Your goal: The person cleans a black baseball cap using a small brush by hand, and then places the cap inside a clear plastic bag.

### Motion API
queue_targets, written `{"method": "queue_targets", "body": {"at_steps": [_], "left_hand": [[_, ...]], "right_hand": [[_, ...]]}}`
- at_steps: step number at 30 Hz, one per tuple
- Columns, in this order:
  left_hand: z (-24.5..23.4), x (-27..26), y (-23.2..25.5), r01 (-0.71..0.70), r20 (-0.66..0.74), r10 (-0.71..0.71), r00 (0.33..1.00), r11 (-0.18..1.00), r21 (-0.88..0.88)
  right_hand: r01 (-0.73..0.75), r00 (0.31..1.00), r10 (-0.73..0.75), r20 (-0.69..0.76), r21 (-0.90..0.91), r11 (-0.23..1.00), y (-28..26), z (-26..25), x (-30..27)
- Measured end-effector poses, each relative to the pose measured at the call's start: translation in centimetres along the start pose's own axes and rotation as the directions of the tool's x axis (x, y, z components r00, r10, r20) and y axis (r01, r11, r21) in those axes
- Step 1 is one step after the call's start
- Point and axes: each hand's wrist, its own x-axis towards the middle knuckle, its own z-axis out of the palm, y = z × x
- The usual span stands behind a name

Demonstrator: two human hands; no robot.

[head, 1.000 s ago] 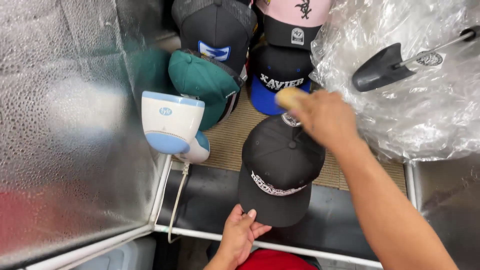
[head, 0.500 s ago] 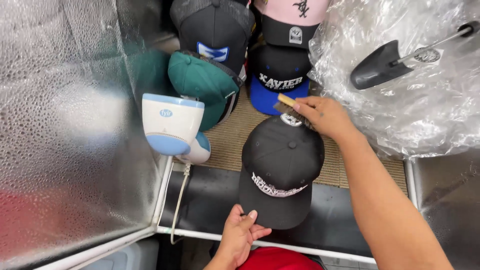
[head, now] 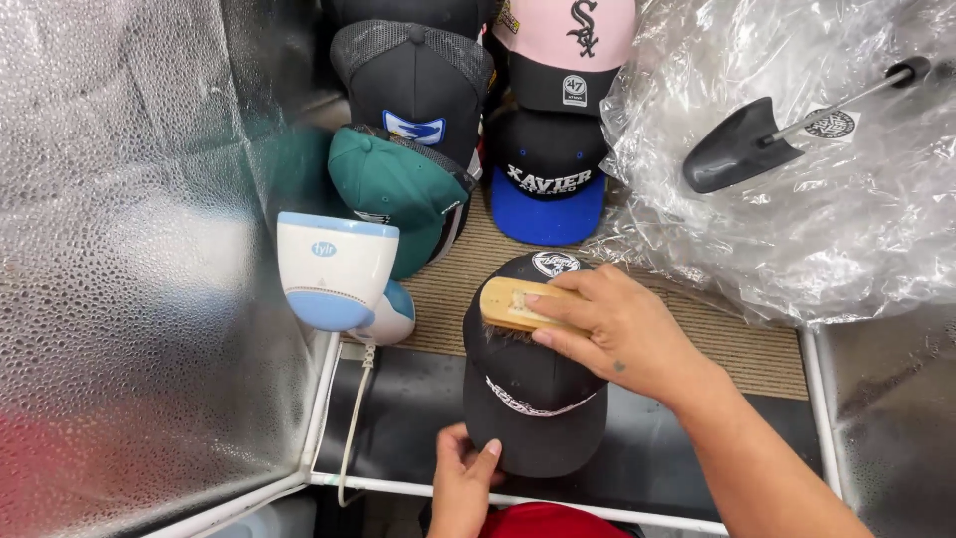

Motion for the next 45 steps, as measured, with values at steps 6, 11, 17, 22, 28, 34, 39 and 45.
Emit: {"method": "queue_targets", "body": {"at_steps": [6,11,17,22,28,34,39,45], "left_hand": [[3.9,-2.1,8.2,-0.847,0.368,0.923,0.113,-0.105,0.522],[7.3,1.1,6.6,-0.732,0.407,0.913,0.033,-0.255,0.632],[7.1,2.7,5.3,-0.686,0.418,0.908,-0.034,-0.325,0.651],[6.7,2.7,5.1,-0.672,0.424,0.905,-0.038,-0.338,0.659],[6.8,2.5,4.8,-0.707,0.408,0.912,-0.035,-0.311,0.635],[6.8,1.8,5.7,-0.701,0.415,0.909,-0.045,-0.325,0.635],[6.7,1.6,6.3,-0.704,0.42,0.905,-0.062,-0.338,0.624],[6.7,1.6,6.5,-0.711,0.425,0.903,-0.062,-0.34,0.616]], "right_hand": [[0.057,0.997,-0.059,-0.057,-0.024,0.998,-0.3,1.0,0.0],[-0.037,0.999,0.037,0.016,-0.021,0.999,2.2,1.5,1.1],[-0.667,0.743,0.649,0.164,0.26,0.698,8.2,2.0,3.5],[-0.785,0.59,0.733,0.339,0.03,0.619,13.1,5.6,0.1],[-0.215,0.931,0.162,-0.327,-0.132,0.968,2.1,3.4,-1.7],[-0.63,0.775,0.629,0.061,0.164,0.759,7.1,2.1,1.6],[-0.868,0.483,0.864,0.14,0.205,0.452,9.4,4.8,-2.6],[-0.38,0.791,0.438,-0.427,0.218,0.899,-1.6,5.8,-6.6]]}}
